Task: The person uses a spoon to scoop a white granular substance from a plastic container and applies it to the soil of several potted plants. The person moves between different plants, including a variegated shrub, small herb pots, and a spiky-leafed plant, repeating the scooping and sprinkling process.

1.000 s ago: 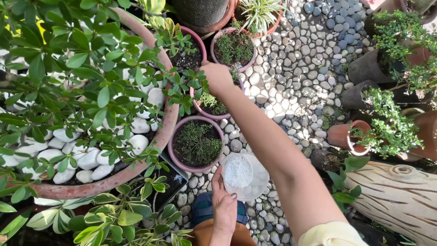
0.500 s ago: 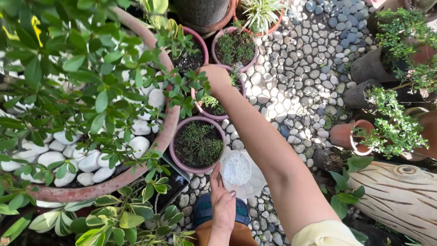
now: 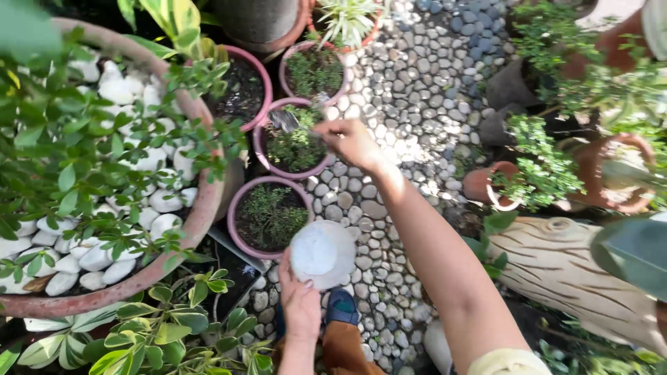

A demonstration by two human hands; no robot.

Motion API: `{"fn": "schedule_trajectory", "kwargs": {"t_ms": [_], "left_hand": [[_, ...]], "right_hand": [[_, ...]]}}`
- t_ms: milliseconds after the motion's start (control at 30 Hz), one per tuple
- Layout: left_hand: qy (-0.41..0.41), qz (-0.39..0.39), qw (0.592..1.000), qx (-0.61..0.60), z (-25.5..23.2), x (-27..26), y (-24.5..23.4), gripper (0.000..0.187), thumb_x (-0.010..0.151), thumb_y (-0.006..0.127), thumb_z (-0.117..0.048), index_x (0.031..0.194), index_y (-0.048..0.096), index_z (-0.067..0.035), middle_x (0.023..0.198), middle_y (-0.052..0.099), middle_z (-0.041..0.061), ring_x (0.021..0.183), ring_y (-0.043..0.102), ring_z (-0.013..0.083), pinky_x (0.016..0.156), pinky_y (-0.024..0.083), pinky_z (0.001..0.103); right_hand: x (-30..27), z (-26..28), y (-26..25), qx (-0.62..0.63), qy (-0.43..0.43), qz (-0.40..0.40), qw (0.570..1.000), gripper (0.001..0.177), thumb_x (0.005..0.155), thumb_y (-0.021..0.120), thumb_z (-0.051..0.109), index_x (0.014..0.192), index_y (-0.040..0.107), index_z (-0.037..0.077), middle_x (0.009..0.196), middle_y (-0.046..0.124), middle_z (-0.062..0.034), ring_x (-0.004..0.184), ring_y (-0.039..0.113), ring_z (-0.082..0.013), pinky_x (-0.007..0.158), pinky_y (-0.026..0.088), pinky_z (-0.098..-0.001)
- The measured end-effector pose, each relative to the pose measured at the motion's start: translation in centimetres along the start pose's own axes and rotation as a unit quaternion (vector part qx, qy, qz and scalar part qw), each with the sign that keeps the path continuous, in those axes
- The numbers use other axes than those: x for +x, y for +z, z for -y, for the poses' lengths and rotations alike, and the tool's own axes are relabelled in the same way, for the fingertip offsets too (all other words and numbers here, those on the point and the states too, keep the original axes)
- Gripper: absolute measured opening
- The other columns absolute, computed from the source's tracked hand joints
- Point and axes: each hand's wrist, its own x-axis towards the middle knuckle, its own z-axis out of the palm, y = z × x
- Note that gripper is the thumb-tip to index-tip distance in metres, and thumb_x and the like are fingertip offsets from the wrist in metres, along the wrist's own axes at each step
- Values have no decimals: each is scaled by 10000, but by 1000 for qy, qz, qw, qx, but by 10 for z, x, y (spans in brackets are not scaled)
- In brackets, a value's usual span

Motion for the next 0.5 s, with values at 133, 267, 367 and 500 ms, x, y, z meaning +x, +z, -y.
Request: {"fn": "schedule_trajectory", "kwargs": {"t_ms": [133,267,367,500], "left_hand": [[13,-5,999,49,-22,-6,28,883,711,604,-91,1544,312,-112,1573,401,128,1485,360,310,1236,250,519],[13,37,998,59,-40,-15,78,884,712,606,-77,1542,303,-120,1562,390,114,1472,357,308,1218,268,537],[-7,49,995,91,-44,-33,110,882,724,601,-77,1550,296,-134,1544,392,106,1455,363,293,1202,266,494],[1,97,992,80,-38,-60,150,858,754,613,-57,1554,307,-104,1542,391,118,1465,365,275,1219,281,444]], "right_hand": [[-115,9,-67,287,100,60,951,287,986,631,108,1241,761,83,828,616,70,622,450,-37,535,346,-205],[-216,75,-117,200,200,-6,959,321,943,658,93,1238,778,135,663,514,25,530,376,-55,469,273,-211],[-269,89,-132,175,188,-24,966,345,924,652,42,1239,779,105,795,614,46,640,469,-46,548,366,-228],[-310,136,-139,-1,-14,-41,999,334,900,623,28,1200,749,106,972,705,-36,854,675,-175,753,536,-343]]}}
